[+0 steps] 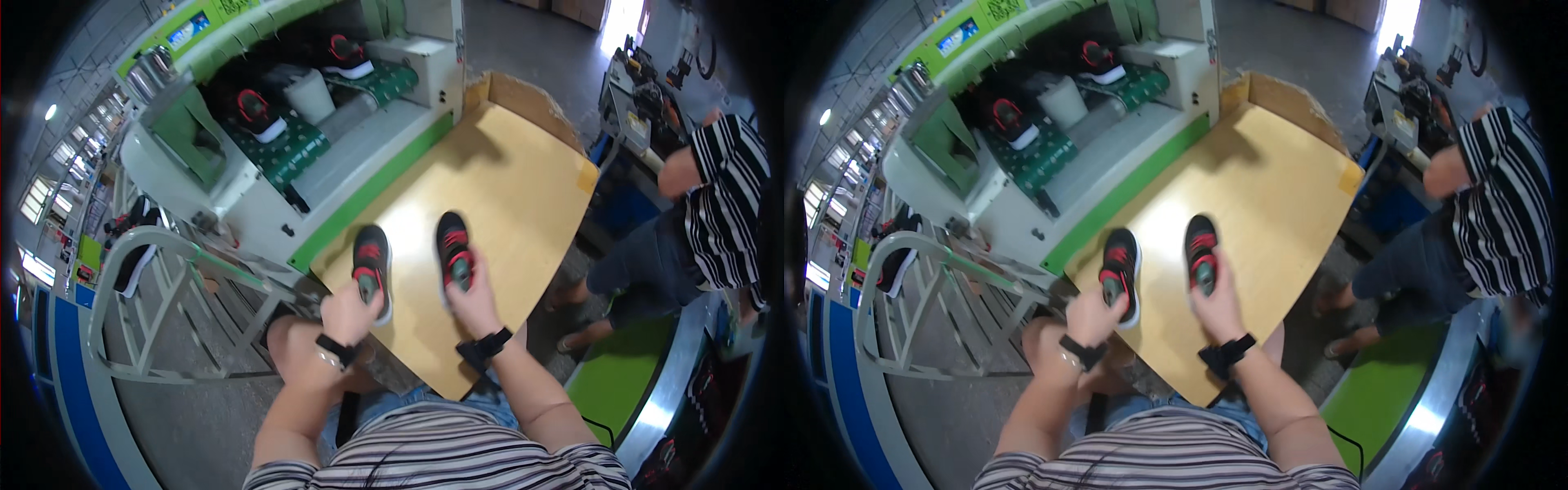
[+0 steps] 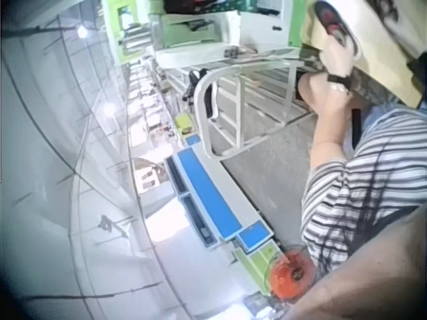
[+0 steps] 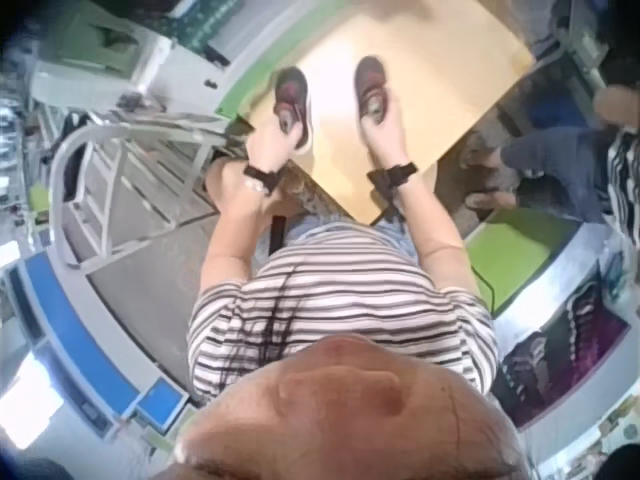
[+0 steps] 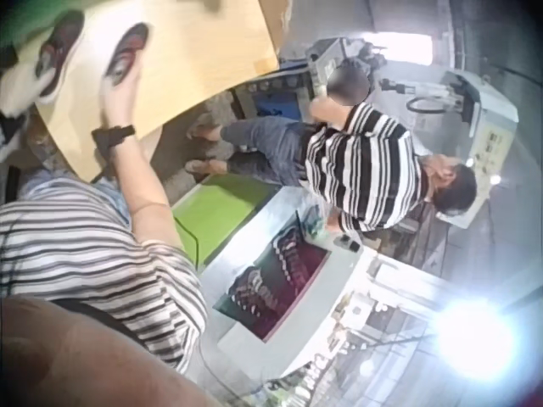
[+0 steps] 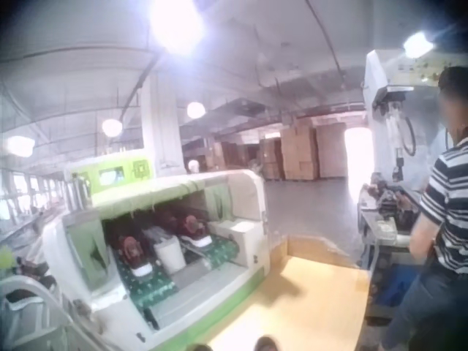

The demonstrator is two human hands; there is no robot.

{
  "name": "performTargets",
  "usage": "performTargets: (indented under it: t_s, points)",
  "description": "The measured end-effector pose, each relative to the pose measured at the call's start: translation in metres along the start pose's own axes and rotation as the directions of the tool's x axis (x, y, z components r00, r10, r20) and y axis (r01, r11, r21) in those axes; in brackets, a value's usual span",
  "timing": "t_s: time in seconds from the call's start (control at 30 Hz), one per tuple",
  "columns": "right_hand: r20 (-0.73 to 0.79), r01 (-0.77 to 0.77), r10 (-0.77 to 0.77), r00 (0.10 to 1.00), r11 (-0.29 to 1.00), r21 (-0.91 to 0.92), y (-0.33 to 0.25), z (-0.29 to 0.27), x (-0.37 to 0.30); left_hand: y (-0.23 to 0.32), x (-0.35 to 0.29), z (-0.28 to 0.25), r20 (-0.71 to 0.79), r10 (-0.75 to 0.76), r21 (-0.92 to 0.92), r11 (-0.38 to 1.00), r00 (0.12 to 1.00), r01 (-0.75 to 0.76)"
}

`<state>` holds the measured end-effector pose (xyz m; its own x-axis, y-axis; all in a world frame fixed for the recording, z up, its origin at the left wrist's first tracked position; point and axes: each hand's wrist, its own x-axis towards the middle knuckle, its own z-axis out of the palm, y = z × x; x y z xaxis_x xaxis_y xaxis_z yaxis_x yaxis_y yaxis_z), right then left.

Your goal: Checking and placing shoes into a conveyor machine in a shoe factory.

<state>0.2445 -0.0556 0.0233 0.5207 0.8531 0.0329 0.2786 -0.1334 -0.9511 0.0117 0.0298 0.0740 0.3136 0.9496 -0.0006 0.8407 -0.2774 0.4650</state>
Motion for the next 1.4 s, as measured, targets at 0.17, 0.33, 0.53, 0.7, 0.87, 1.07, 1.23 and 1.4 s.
performTargets:
  t_s: [0.17, 0.33, 0.53, 0.7, 0.87, 1.07, 1.23, 1.4]
  points:
    - [0.261, 0.332, -0.278, 0.924, 0.925, -0.187, -0.043, 0.079, -0.045, -0.003, -0.031, -0.012, -0.037, -0.022, -0.003, 1.000, 0.999, 0.021]
    - [0.243, 0.308, -0.316, 0.917, 0.949, 0.070, -0.015, 0.090, -0.026, -0.009, -0.043, -0.027, 0.056, -0.062, -0.013, 0.998, 0.997, 0.062]
    - [0.255, 0.265, -0.304, 0.918, 0.948, 0.176, 0.005, 0.090, -0.033, 0.038, -0.019, -0.009, -0.360, 0.274, -0.382, 0.829, 0.892, -0.409]
    - [0.532, -0.086, -0.126, 0.837, 0.931, 0.355, -0.022, 0.053, -0.047, 0.035, -0.003, 0.041, -0.208, 0.195, -0.485, 0.831, 0.958, -0.274]
    - [0.346, 0.100, -0.094, 0.934, 0.995, 0.001, 0.012, 0.005, -0.024, 0.037, -0.003, 0.070, -0.231, 0.184, -0.370, 0.891, 0.956, -0.261]
    - [0.165, 0.447, -0.416, 0.894, 0.850, -0.279, -0.021, -0.002, 0.084, 0.042, -0.001, 0.071, -0.235, 0.185, -0.332, 0.907, 0.954, -0.258]
    - [0.079, 0.416, -0.461, 0.884, 0.699, -0.582, -0.054, 0.050, 0.174, 0.039, -0.001, 0.069, -0.218, 0.195, -0.295, 0.921, 0.956, -0.255]
    - [-0.091, 0.089, -0.204, 0.975, 0.729, -0.678, -0.016, 0.050, 0.204, 0.041, 0.001, 0.068, -0.238, 0.208, -0.302, 0.912, 0.949, -0.276]
